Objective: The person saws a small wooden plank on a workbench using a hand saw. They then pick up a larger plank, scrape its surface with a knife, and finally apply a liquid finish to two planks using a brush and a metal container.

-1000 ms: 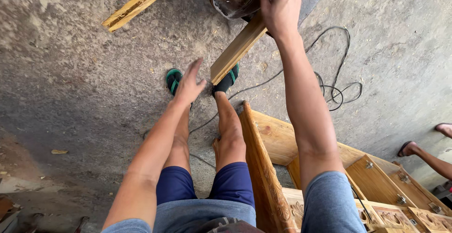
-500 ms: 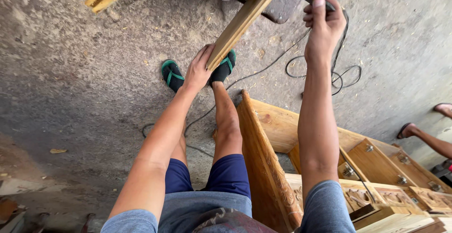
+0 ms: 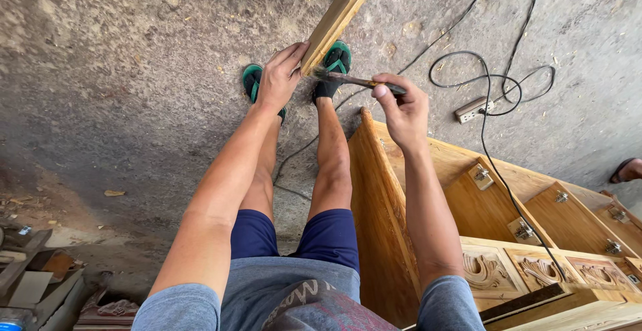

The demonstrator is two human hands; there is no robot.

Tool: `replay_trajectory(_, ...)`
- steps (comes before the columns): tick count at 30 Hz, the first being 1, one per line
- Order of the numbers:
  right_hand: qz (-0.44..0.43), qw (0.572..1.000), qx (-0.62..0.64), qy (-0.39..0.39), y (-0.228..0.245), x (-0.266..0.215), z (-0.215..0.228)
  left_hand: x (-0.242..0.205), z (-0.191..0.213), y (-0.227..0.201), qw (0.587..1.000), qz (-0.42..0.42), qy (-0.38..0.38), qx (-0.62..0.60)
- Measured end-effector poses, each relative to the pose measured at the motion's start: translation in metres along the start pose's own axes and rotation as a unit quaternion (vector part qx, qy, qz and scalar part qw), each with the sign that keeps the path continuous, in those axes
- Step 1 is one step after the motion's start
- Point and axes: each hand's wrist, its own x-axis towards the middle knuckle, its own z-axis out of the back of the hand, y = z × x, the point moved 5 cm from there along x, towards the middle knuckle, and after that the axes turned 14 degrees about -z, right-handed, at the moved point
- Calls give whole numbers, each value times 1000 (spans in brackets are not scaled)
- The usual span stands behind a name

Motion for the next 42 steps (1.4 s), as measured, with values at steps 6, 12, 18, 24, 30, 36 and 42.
replay_trajectory(6,23,998,-31,-49,18,13,8,5,2,-2,999,-35,-8,22)
replay_trajectory(12,57,989,-135,0,22,6,-4,5,3,-4,999,-32,9,28)
replay_trajectory(18,73,993,-67,-69,26,53,27,7,-1,-6,997,-29,33,65)
replay_trajectory(24,164,967,28,-195,46,116,80,4,-6,-6,994,-29,29,102)
replay_trajectory(30,166,968,-109,-154,61,47,33,5,-12,-5,993,-22,32,113)
replay_trajectory(36,100,983,-99,-118,55,78,70,5,-15,-8,993,-11,29,110)
replay_trajectory(42,162,956,-33,-241,89,221,168,2,-18,-10,993,18,36,115)
